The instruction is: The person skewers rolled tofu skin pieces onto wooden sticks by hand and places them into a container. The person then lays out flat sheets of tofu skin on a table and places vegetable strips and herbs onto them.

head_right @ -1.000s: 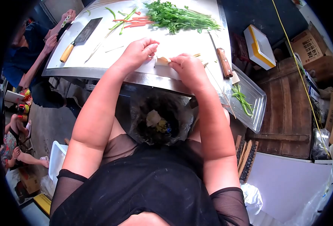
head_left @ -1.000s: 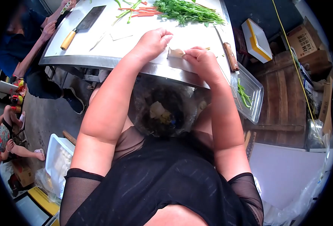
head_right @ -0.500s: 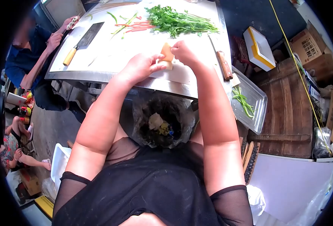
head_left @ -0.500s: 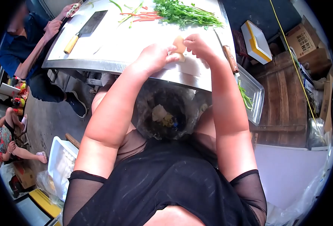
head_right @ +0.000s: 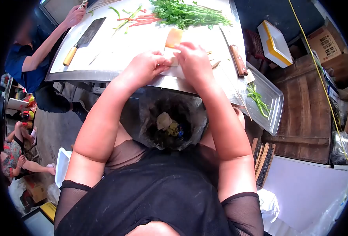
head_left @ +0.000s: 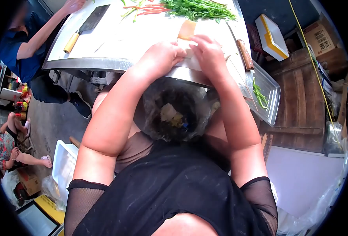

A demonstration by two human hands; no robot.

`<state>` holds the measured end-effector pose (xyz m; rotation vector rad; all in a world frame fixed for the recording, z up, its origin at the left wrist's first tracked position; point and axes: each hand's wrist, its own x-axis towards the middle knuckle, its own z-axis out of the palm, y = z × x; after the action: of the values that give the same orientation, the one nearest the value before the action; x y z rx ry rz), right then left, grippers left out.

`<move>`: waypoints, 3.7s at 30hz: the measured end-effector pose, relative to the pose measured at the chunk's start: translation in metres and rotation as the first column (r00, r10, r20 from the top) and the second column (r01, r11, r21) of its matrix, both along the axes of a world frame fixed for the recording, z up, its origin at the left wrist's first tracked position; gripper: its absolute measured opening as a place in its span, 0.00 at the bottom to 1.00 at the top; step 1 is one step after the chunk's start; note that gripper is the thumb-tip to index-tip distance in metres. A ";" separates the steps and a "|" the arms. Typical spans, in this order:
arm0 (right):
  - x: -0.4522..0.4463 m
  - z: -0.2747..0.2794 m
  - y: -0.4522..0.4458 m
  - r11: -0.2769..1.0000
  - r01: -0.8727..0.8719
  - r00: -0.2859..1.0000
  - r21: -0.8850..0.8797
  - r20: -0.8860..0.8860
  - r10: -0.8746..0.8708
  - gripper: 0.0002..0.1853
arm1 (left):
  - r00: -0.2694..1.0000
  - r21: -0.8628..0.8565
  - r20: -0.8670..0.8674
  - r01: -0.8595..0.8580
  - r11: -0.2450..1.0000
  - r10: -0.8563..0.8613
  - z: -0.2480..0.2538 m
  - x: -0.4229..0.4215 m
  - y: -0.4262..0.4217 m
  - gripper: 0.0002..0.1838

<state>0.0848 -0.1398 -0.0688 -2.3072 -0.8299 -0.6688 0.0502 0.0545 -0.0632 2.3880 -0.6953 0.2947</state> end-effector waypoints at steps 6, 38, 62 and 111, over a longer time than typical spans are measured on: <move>-0.025 -0.006 -0.008 0.991 -0.012 0.989 -0.134 0.147 0.032 0.11 | 0.970 -0.017 -0.220 -0.107 0.994 0.100 0.021 -0.011 -0.005 0.10; -0.047 0.007 -0.011 0.984 -0.067 0.921 0.162 -0.370 0.124 0.11 | 0.977 0.007 -0.210 -0.035 0.999 0.036 0.010 -0.014 -0.003 0.12; -0.037 -0.001 -0.012 0.992 -0.115 0.992 -0.054 -0.053 0.112 0.09 | 0.915 0.011 -0.385 -0.125 0.992 0.119 0.020 -0.014 -0.008 0.13; -0.048 0.008 -0.020 0.977 -0.199 0.925 0.079 -0.314 0.214 0.06 | 0.963 -0.085 -0.264 0.025 0.996 -0.046 0.019 -0.031 -0.009 0.15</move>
<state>0.0370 -0.1601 -0.0608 -2.1684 -0.8741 -0.2078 0.0195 0.0455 -0.0440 2.2790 -0.5884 -0.0147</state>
